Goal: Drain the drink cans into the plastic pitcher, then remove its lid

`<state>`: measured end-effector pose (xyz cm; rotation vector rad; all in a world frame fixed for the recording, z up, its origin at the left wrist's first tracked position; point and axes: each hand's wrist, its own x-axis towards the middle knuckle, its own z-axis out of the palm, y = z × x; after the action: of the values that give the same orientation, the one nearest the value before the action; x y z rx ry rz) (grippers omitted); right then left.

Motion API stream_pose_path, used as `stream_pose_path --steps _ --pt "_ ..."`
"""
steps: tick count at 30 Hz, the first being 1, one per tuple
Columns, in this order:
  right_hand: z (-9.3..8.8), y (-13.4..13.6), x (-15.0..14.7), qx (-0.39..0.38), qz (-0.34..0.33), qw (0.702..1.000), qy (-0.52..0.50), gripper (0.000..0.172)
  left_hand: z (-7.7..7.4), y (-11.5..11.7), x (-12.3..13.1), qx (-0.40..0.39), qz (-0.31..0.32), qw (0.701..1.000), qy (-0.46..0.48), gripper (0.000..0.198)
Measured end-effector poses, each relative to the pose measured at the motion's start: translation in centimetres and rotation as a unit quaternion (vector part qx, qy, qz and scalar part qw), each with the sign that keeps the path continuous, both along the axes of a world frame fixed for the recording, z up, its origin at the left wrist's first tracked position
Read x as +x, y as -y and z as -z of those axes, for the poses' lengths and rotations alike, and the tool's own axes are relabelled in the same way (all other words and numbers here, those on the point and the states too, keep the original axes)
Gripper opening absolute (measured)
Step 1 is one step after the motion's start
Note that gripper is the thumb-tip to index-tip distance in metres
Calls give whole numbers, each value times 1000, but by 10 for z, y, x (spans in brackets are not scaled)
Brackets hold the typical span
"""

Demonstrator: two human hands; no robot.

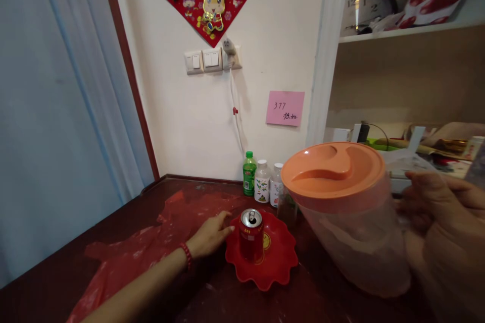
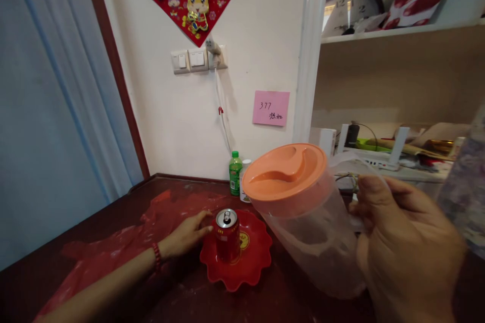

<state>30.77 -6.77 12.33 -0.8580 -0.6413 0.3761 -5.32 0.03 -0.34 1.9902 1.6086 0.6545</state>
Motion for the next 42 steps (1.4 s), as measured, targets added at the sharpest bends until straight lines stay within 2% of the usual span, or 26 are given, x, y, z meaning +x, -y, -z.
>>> stream_pose_path --steps 5,14,20,26,30,32,34,36,38,40,42 --pt "3 -2 4 -12 -2 1000 0 50 5 1 7 -11 15 999 -26 44" --pt "5 -1 2 -17 -24 1000 -2 55 -4 7 7 -14 39 999 -23 40" --pt "0 -2 1 -26 -22 999 -28 70 -12 12 -2 -18 39 999 -5 42" --pt "0 -2 -1 4 -30 999 -26 62 -16 18 -16 -30 44 998 40 45" --pt "1 -4 -1 21 -43 999 -20 54 -17 18 -25 -7 38 999 -30 47" --pt "2 -5 -2 23 -45 999 -10 51 -22 16 -27 23 15 997 -74 45" --pt "3 -6 -2 23 -51 998 -4 50 -31 15 -27 45 2 996 -79 45" --pt "5 -7 -3 18 -63 998 -4 51 -43 17 -24 32 29 998 -38 50" --pt "8 -9 -4 5 -78 997 -3 52 -54 20 -18 -14 89 995 34 60" --pt "11 -9 -6 -43 -84 995 18 57 -61 24 -11 -64 154 980 107 69" --pt "13 -8 -7 -116 -82 988 61 65 -62 25 -5 -93 200 961 166 75"
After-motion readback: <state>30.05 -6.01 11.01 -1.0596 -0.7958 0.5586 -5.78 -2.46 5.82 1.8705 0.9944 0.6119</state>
